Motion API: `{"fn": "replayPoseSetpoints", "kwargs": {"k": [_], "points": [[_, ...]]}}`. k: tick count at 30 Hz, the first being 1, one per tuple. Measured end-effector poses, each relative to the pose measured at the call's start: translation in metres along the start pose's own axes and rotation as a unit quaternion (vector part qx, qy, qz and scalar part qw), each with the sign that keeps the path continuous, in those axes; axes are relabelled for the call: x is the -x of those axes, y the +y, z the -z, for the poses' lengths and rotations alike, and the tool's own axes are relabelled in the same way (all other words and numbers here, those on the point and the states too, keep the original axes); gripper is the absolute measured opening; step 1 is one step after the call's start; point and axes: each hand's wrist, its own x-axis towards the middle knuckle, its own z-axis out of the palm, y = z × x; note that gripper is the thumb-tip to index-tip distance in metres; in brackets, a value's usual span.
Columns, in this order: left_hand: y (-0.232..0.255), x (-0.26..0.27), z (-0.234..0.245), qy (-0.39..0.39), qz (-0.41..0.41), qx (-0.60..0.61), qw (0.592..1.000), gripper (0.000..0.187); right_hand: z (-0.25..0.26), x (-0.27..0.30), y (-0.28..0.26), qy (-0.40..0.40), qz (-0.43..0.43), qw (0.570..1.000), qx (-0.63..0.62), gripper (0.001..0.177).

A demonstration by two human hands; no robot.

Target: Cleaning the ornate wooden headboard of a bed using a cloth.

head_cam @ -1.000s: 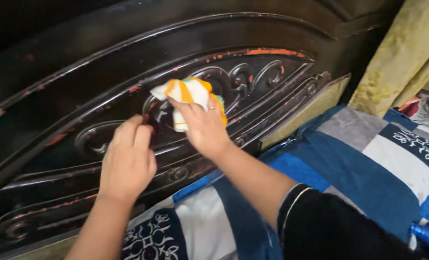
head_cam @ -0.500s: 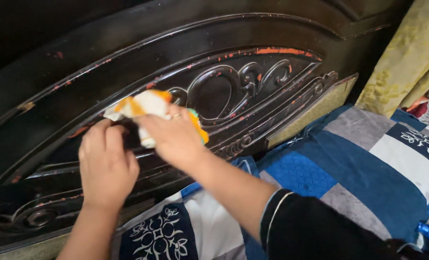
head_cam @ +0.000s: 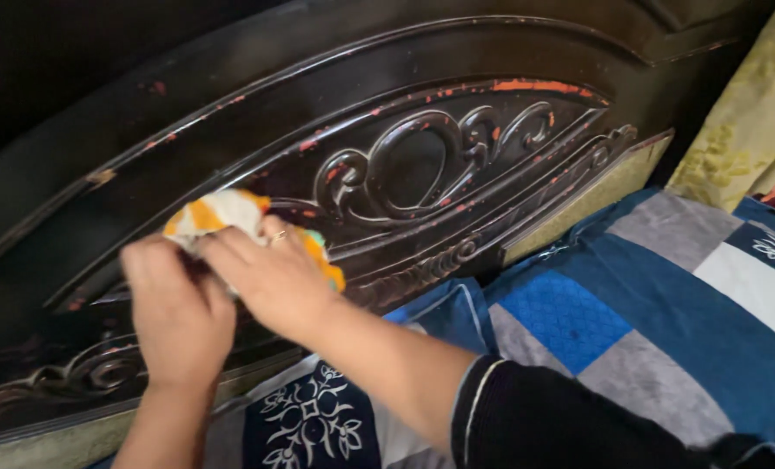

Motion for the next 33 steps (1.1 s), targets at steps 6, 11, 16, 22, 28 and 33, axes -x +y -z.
{"fn": "replayPoseSetpoints", "kwargs": {"k": [6, 11, 16, 22, 28, 33], "points": [[-0.042, 0.025, 0.029, 0.061, 0.057, -0.039, 0.996, 0.023, -0.025, -0.013, -0.054, -0.066, 0.005, 0.996, -0.060, 0.028], [-0.059, 0.043, 0.042, 0.063, 0.123, -0.041, 0.990, 0.023, -0.034, -0.009, -0.057, -0.062, 0.006, 0.995, -0.084, 0.037], [-0.057, 0.047, 0.041, 0.052, 0.091, -0.084, 0.991, 0.030, -0.030, 0.016, -0.016, -0.097, 0.030, 0.995, -0.015, 0.041], [-0.044, 0.044, 0.038, 0.061, 0.088, -0.064, 0.992, 0.035, -0.024, 0.023, -0.018, -0.112, -0.003, 0.994, 0.012, 0.045], [-0.042, 0.047, 0.034, 0.069, 0.106, -0.024, 0.992, 0.034, -0.025, -0.022, -0.072, -0.094, -0.038, 0.993, -0.061, 0.038], [-0.038, 0.044, 0.038, 0.061, 0.141, -0.014, 0.988, 0.037, -0.022, -0.024, -0.077, -0.100, -0.044, 0.994, -0.026, 0.036]]}}
